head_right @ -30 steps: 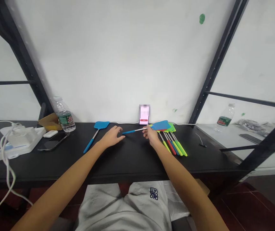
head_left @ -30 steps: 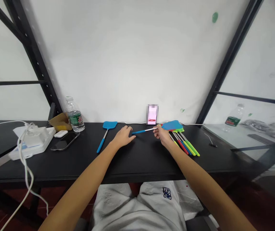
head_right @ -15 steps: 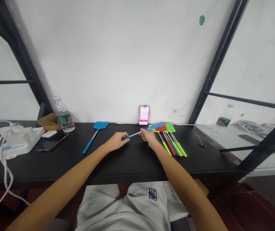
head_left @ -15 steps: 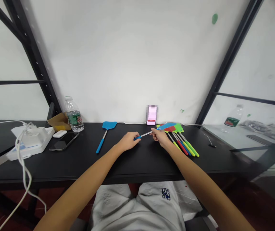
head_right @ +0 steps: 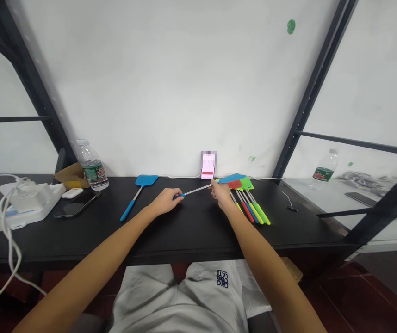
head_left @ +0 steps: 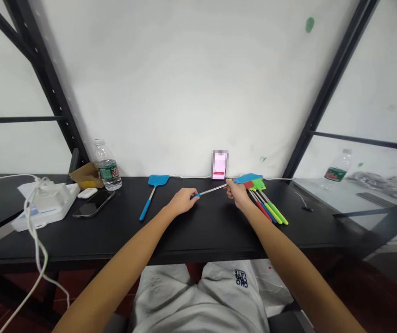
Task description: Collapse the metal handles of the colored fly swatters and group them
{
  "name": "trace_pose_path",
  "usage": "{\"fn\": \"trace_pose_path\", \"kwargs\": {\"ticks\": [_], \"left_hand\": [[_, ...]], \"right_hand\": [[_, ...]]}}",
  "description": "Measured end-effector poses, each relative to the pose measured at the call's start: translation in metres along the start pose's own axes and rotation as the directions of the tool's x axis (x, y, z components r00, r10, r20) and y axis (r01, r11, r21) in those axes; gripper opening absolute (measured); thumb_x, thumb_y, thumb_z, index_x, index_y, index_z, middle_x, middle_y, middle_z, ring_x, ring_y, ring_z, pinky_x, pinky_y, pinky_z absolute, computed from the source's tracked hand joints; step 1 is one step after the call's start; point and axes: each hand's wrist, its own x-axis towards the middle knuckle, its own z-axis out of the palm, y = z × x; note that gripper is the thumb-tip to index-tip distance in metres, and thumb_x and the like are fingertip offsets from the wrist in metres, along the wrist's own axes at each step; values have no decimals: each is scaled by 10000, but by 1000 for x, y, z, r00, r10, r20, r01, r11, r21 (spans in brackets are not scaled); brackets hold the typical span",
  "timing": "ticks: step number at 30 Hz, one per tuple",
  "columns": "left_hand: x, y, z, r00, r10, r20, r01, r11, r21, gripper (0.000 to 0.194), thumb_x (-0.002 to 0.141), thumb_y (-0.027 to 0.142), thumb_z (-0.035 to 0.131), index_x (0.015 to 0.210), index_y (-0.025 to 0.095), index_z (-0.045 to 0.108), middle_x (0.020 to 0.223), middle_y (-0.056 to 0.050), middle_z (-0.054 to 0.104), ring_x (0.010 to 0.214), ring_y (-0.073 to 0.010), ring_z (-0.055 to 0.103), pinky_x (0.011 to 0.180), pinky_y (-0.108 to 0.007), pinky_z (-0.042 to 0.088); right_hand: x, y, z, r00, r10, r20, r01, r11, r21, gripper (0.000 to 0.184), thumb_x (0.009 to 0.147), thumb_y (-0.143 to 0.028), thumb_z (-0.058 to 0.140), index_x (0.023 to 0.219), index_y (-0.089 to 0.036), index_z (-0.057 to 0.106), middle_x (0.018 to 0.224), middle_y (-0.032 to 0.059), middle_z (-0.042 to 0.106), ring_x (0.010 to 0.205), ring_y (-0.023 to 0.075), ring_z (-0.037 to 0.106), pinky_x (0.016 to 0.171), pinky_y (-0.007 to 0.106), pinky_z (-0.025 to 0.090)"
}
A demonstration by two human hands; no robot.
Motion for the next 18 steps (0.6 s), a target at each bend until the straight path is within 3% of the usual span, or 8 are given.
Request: {"fn": "trace_pose_path", "kwargs": {"ticks": [6, 11, 15, 18], "left_hand": [[0, -3, -5, 993, -121, -1, 120, 983, 140, 177, 893, 328, 518, 931, 220, 653, 949, -60, 692, 902, -208, 623, 737, -281, 443], [0, -6, -8, 968, -250, -27, 249, 937, 247, 161, 881, 344, 528, 888, 209, 616, 988, -74, 664, 923, -218, 609, 716, -286, 442], [-1, -6, -7, 971, -237, -37, 238, 939, 247, 154, 864, 343, 548, 893, 198, 591, 975, -75, 643, 881, -205, 595, 690, -284, 431], [-1, -1, -7, 979, -170, -112, 189, 962, 195, 174, 877, 344, 525, 882, 184, 593, 931, -78, 633, 856, -201, 585, 697, -291, 426]], "right_hand": [[5, -7, -5, 991, -15, -136, 25, 997, 73, 291, 811, -328, 628, 617, -173, 476, 450, -91, 296, 343, 33, 266, 330, 176, 154], [6, -11, -10, 987, -10, -160, 22, 997, 73, 293, 843, -346, 573, 625, -158, 522, 427, -100, 238, 337, 39, 249, 335, 180, 142], [3, -6, -6, 999, 10, -48, -9, 1000, 24, 348, 851, -421, 566, 620, -164, 525, 410, -88, 256, 341, 52, 261, 342, 189, 151], [0, -1, -2, 995, 31, 96, -30, 1000, -7, 406, 848, -507, 553, 636, -161, 547, 415, -60, 333, 348, 61, 301, 347, 192, 174]]}}
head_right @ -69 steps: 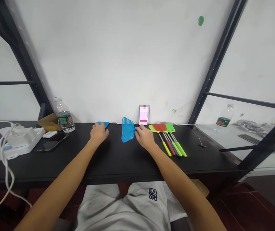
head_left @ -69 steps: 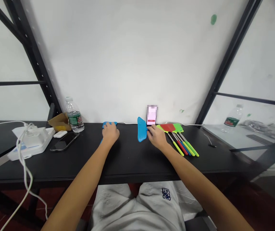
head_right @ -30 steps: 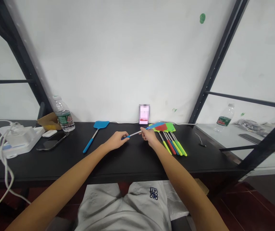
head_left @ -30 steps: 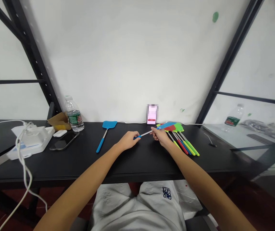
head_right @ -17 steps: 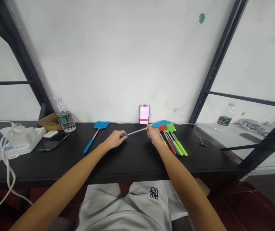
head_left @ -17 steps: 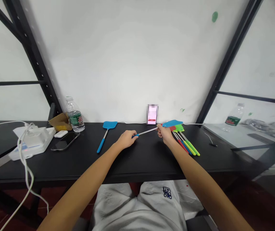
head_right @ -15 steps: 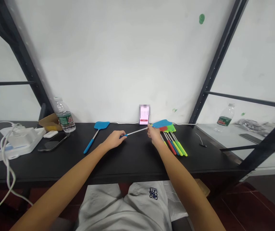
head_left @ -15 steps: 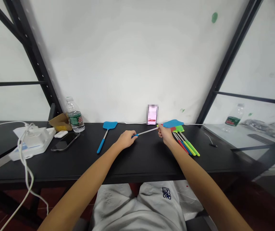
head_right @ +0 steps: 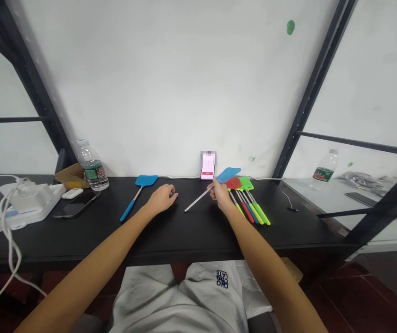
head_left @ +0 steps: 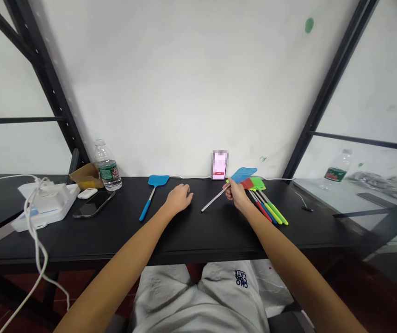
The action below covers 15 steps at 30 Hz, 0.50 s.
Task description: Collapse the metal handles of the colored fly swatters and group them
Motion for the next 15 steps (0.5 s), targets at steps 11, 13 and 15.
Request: {"fn": "trace_pose_path", "kwargs": {"ticks": [11, 13, 15], "left_hand": [[-23, 52, 4, 957, 262, 128, -151, 822, -549, 379, 858, 541, 531, 830, 175, 624, 698, -11, 654, 625, -143, 575, 576, -254, 408], [-24, 55, 10, 957, 247, 154, -112, 801, -589, 326, 849, 494, 554, 843, 171, 600, 691, -12, 655, 608, -142, 584, 566, -251, 407], [-23, 55, 13, 955, 245, 170, -91, 781, -618, 254, 868, 417, 524, 826, 173, 576, 663, -5, 644, 591, -135, 583, 563, -244, 406]], "right_hand": [[-19, 8, 16, 893, 165, 419, -52, 962, -268, 546, 838, -656, 496, 771, -138, 653, 517, 28, 584, 365, 76, 440, 341, 180, 226], [-20, 9, 18, 878, 166, 449, -28, 954, -298, 573, 840, -672, 480, 735, -133, 644, 505, 34, 580, 360, 73, 431, 335, 180, 212], [-21, 9, 20, 869, 178, 462, -19, 944, -329, 584, 838, -681, 477, 701, -132, 626, 501, 37, 575, 358, 73, 432, 327, 183, 198]]}}
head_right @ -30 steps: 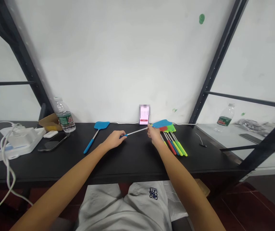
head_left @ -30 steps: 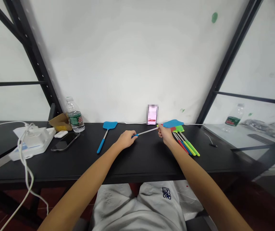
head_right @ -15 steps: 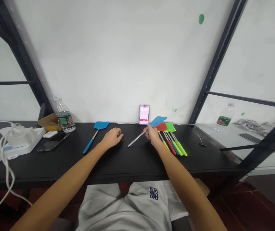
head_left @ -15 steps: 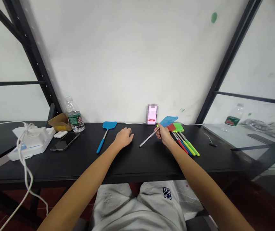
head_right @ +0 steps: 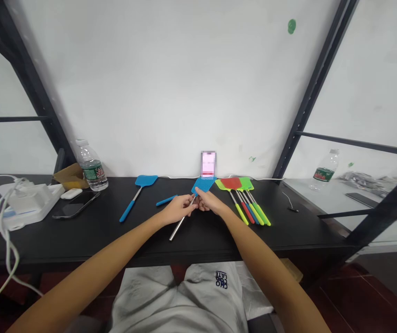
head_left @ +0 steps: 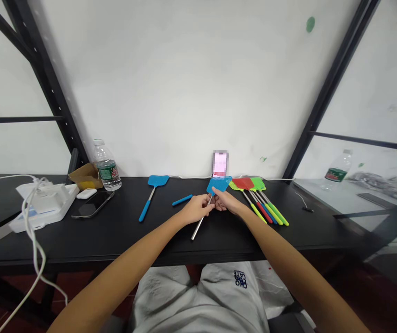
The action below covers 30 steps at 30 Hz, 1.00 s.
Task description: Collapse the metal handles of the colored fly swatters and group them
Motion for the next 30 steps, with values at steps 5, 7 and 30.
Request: {"fn": "trace_pose_path", "kwargs": {"ticks": [5, 7, 30], "left_hand": [[2, -4, -6, 1000, -1, -14, 2, 1000, 17, 234, 896, 329, 430, 737, 183, 522, 583, 14, 599, 529, -112, 535, 543, -229, 382], [2, -5, -9, 1000, -8, -24, 10, 999, 53, 222, 883, 320, 440, 723, 186, 516, 580, 13, 601, 534, -118, 542, 548, -234, 381], [-1, -2, -18, 998, 60, -14, -52, 941, 335, 320, 884, 317, 418, 594, 191, 466, 557, 14, 478, 545, -132, 444, 564, -252, 273]], "right_hand": [[1, -2, -1, 989, -30, -144, 43, 995, 91, 464, 834, -613, 533, 724, -163, 565, 508, 0, 551, 350, 73, 426, 327, 184, 197], [3, -2, -7, 957, -51, -287, 93, 986, 136, 410, 831, -554, 560, 677, -177, 513, 486, -6, 525, 352, 77, 419, 326, 190, 205], [9, -2, -42, 850, 136, -508, 22, 956, 293, 180, 549, -117, 499, 699, -155, 592, 601, -1, 571, 496, 107, 476, 432, 225, 334]]}}
